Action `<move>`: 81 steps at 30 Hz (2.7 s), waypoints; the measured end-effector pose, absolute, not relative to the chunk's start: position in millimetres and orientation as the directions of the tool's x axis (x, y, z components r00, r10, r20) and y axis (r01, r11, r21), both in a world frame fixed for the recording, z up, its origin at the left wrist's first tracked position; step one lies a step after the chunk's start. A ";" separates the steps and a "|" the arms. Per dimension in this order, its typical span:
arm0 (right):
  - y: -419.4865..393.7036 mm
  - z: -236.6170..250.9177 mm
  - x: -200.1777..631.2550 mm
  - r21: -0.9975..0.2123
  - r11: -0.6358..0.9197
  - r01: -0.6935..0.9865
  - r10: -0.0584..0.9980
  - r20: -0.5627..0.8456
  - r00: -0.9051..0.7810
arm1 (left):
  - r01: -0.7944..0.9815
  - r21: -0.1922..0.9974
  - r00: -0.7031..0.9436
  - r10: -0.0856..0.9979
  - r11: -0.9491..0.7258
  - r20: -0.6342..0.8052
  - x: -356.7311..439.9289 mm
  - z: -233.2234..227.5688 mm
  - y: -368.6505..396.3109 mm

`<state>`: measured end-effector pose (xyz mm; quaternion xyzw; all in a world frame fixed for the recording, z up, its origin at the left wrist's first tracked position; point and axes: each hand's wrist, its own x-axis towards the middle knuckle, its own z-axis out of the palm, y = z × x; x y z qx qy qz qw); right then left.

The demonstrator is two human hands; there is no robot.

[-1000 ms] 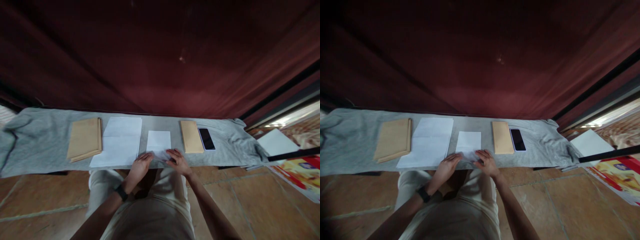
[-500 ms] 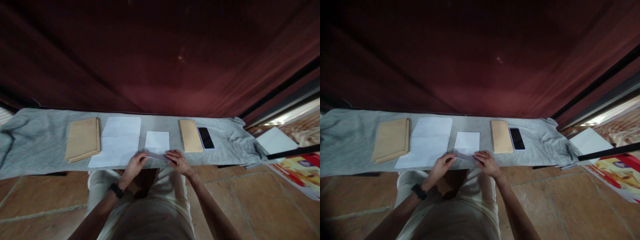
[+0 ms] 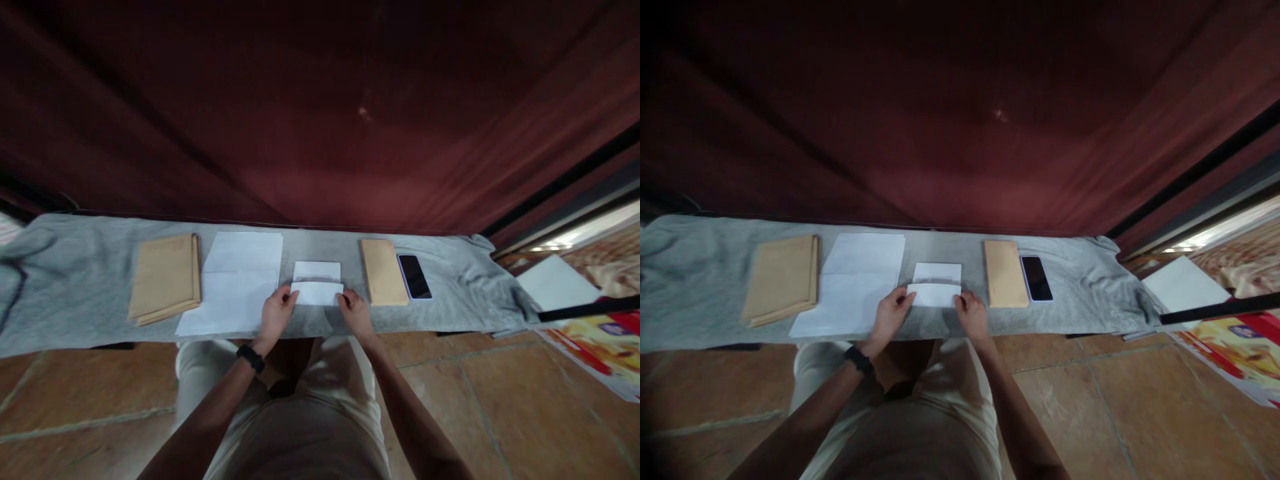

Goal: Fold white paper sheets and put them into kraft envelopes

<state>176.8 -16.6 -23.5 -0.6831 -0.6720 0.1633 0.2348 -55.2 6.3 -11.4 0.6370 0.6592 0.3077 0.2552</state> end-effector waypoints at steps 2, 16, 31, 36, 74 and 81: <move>-14.2 -21.2 171.7 -0.491 -0.045 0.870 0.993 0.074 0.094 | 0.730 0.683 -0.073 0.996 0.020 0.048 -51.3 -10.4 11.2; 1.7 -11.3 155.0 -0.318 -0.206 0.926 0.974 0.026 0.226 | 0.920 0.365 -0.127 0.989 0.144 -0.070 -36.2 3.0 31.0; 28.7 -9.0 156.9 -0.279 -0.240 0.930 0.968 0.004 0.251 | 0.938 0.319 -0.131 0.991 0.136 -0.036 -30.4 2.7 55.0; 35.7 -11.9 157.3 -0.265 -0.228 0.937 0.969 0.037 0.246 | 0.932 0.331 -0.138 0.989 0.147 -0.050 -28.6 1.2 64.7; 15.7 -47.8 134.7 -0.256 0.142 0.956 0.957 0.284 -0.066 | 0.925 0.329 -0.201 0.980 0.190 0.000 -22.7 1.1 75.1; 14.6 -46.7 133.8 -0.233 0.119 0.965 0.970 0.235 -0.063 | 0.885 0.375 0.154 0.934 -0.275 0.323 3.4 -14.4 53.7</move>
